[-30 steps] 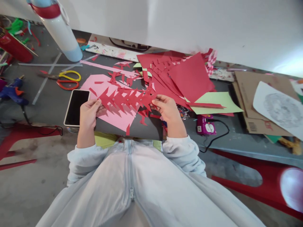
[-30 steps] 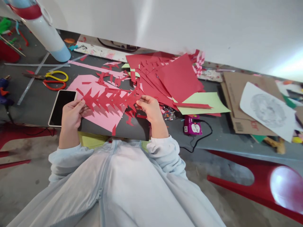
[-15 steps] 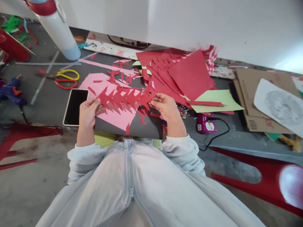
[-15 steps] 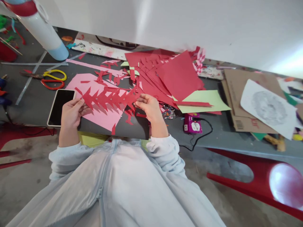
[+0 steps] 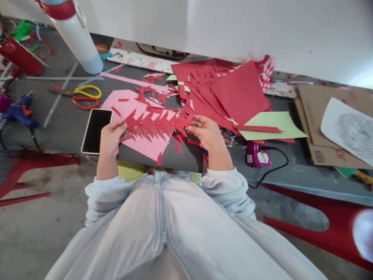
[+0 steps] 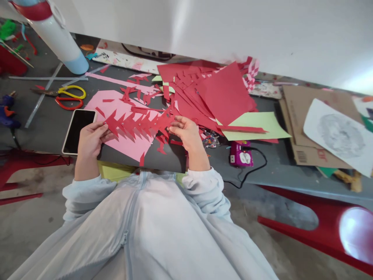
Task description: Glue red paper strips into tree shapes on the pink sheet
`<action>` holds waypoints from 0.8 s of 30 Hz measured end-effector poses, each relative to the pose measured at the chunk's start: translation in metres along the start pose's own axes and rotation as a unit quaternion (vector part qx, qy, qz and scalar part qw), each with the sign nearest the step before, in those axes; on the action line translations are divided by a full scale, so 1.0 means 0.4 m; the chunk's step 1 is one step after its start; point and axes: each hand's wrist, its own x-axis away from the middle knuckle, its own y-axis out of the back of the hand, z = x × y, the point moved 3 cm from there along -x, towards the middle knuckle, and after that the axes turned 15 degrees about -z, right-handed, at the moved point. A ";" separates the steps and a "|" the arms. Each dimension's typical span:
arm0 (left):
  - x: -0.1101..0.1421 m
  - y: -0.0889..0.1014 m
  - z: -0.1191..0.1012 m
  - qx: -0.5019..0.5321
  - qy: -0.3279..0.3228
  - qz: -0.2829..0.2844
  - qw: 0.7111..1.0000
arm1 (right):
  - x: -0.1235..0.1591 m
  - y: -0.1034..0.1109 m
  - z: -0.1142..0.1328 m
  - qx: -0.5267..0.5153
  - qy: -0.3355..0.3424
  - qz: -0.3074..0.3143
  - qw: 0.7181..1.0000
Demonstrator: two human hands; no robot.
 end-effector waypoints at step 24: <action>0.005 0.005 -0.003 0.000 0.001 -0.008 1.000 | 0.005 -0.001 0.000 0.007 -0.010 0.006 1.000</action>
